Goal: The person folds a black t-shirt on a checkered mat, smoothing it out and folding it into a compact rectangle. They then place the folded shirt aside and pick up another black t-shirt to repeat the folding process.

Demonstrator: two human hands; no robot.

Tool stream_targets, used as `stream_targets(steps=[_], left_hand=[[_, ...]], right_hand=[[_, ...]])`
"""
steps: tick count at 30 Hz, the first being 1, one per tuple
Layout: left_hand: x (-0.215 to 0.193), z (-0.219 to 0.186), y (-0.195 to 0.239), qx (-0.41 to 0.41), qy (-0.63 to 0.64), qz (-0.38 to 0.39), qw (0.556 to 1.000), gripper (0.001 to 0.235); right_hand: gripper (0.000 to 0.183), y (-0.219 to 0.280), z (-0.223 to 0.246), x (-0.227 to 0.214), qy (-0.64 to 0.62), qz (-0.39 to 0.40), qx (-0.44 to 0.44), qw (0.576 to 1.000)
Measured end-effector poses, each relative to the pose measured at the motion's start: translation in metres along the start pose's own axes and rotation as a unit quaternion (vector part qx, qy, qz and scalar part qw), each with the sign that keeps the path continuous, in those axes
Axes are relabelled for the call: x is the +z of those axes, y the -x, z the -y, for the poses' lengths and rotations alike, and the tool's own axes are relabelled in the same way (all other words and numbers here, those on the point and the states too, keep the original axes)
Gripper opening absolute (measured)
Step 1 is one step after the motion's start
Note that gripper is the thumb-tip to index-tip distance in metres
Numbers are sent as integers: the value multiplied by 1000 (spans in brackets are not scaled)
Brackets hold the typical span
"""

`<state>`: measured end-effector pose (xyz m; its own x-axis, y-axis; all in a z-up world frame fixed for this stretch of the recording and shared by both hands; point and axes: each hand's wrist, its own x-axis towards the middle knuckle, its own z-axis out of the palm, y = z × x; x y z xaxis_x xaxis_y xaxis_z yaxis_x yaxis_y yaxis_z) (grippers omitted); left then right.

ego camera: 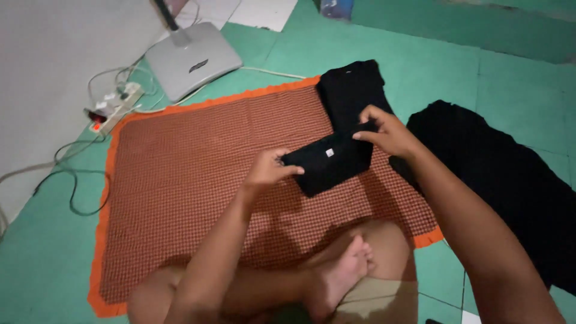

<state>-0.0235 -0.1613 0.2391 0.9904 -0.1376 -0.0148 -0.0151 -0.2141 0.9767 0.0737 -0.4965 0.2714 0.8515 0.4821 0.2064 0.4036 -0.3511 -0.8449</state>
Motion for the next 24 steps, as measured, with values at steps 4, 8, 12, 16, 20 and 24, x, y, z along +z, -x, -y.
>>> stream_targets(steps=[4, 8, 12, 16, 20, 24], left_hand=[[53, -14, -38, 32, 118, -15, 992, 27], [99, -17, -81, 42, 307, 0, 951, 22], [123, -36, -138, -52, 393, -62, 916, 35], [117, -8, -253, -95, 393, -87, 910, 43], [107, 40, -345, -213, 245, -150, 934, 45], [103, 93, -380, -270, 73, -173, 944, 74]], right_hand=[[31, 13, -38, -42, -76, -83, 1, 994], [28, 7, -79, -76, -111, -131, 27, 985], [32, -32, -64, -104, 12, -175, 17, 984], [37, -133, -144, -123, 105, -188, 10, 977], [40, -196, -210, -97, -36, -125, 173, 976], [26, -194, -231, -64, -107, -142, 195, 965]])
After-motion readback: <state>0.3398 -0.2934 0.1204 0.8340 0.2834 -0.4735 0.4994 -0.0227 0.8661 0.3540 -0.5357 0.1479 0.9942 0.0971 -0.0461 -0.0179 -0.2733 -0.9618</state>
